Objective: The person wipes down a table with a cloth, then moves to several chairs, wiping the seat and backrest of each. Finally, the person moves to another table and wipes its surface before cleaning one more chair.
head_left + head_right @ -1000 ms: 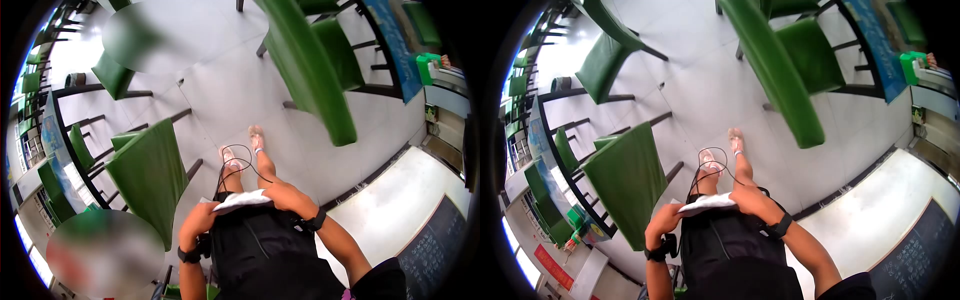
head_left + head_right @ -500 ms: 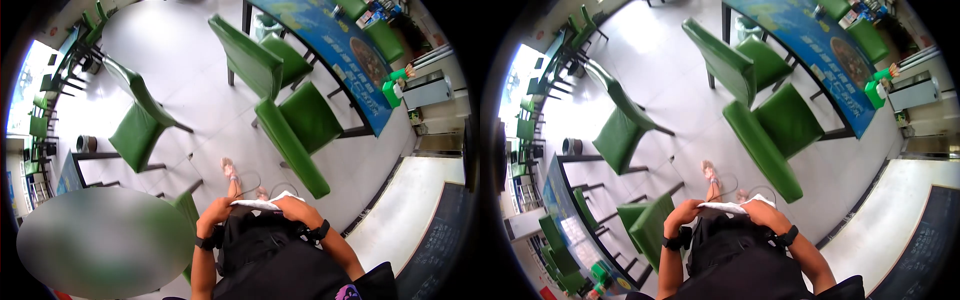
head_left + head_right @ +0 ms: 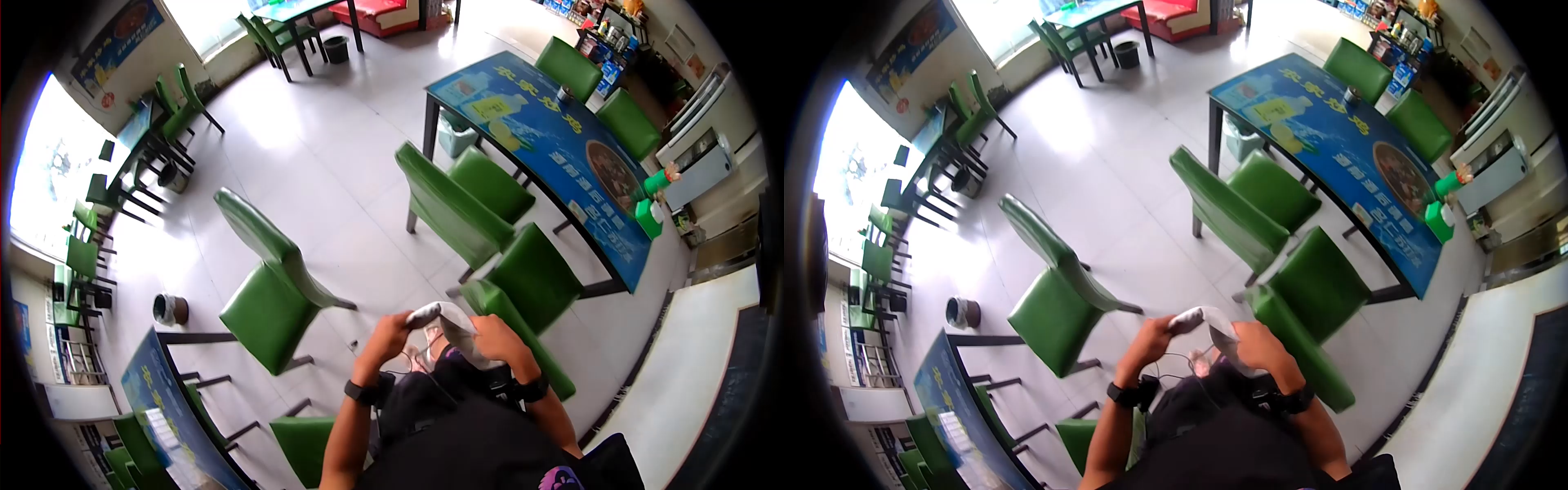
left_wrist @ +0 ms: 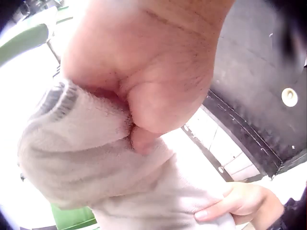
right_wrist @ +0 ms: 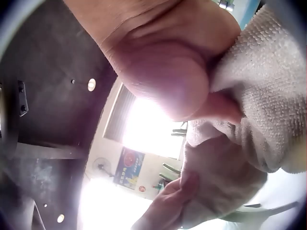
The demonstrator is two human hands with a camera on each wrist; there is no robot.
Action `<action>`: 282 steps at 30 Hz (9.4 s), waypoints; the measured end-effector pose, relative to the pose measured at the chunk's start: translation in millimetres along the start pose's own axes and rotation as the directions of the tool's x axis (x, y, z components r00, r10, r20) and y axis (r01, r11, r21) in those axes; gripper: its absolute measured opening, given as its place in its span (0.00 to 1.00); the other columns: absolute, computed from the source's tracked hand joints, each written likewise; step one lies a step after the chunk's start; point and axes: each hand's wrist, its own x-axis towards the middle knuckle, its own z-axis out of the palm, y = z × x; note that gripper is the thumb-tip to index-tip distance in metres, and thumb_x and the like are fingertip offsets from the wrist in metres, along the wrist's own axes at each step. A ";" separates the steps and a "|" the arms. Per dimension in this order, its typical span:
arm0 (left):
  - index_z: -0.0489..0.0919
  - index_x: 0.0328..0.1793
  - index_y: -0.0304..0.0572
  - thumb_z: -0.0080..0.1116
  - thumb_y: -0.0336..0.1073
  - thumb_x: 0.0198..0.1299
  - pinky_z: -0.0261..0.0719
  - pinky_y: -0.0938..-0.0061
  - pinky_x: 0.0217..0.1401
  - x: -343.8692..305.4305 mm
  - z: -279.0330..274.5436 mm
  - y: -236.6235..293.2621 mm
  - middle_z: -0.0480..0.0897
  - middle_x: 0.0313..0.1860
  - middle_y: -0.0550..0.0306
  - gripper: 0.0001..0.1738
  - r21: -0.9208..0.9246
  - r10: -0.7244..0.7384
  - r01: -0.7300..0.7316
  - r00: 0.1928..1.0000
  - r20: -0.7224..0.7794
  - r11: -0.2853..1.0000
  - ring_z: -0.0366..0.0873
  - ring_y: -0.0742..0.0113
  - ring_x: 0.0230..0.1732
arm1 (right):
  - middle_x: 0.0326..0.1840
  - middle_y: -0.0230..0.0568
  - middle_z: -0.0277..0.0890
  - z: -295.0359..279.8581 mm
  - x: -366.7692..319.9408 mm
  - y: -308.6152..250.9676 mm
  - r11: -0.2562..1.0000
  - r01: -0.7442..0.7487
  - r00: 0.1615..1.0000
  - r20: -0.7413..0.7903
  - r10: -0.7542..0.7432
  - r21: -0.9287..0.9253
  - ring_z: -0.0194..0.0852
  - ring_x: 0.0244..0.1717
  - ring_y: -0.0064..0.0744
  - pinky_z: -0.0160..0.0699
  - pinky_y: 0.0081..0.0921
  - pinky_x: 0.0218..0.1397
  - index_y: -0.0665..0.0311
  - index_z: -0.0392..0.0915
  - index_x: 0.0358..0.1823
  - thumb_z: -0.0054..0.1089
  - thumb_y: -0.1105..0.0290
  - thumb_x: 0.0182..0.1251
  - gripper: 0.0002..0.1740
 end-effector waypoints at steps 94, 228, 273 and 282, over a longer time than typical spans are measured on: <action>0.83 0.48 0.41 0.53 0.26 0.56 0.79 0.53 0.44 1637.4 -1168.3 -131.2 0.82 0.35 0.35 0.15 0.359 -0.272 0.230 0.960 0.072 0.905 0.80 0.34 0.41 | 0.47 0.55 0.82 -694.5 1847.8 -617.8 0.965 0.189 0.928 0.355 -0.115 -0.180 0.78 0.50 0.61 0.75 0.47 0.50 0.56 0.77 0.56 0.45 0.88 0.52 0.30; 0.57 0.77 0.33 0.52 0.37 0.65 0.25 0.45 0.81 2393.1 -1400.7 -315.5 0.54 0.80 0.36 0.36 0.064 -0.458 0.664 0.579 -0.674 0.745 0.40 0.38 0.82 | 0.74 0.44 0.64 -890.3 2709.5 -780.8 0.584 0.745 0.662 0.240 -0.710 -0.322 0.52 0.79 0.45 0.47 0.47 0.82 0.57 0.66 0.71 0.60 0.70 0.58 0.36; 0.70 0.74 0.40 0.54 0.27 0.55 0.35 0.43 0.81 2077.9 -1375.7 -300.6 0.60 0.81 0.53 0.35 0.334 -0.297 0.558 0.754 -0.586 0.759 0.45 0.43 0.83 | 0.78 0.44 0.59 -708.6 2427.7 -784.9 0.748 0.610 0.790 0.282 -0.545 -0.262 0.46 0.81 0.52 0.44 0.54 0.80 0.69 0.70 0.68 0.53 0.73 0.57 0.33; 0.66 0.77 0.48 0.52 0.25 0.47 0.39 0.51 0.83 2105.5 -1363.7 -290.1 0.58 0.82 0.63 0.44 0.471 -0.009 0.200 0.927 -0.376 0.859 0.46 0.54 0.84 | 0.80 0.51 0.54 -746.8 2406.1 -744.0 0.811 0.393 0.919 0.153 -0.363 -0.434 0.37 0.83 0.55 0.32 0.53 0.83 0.70 0.62 0.74 0.51 0.79 0.57 0.37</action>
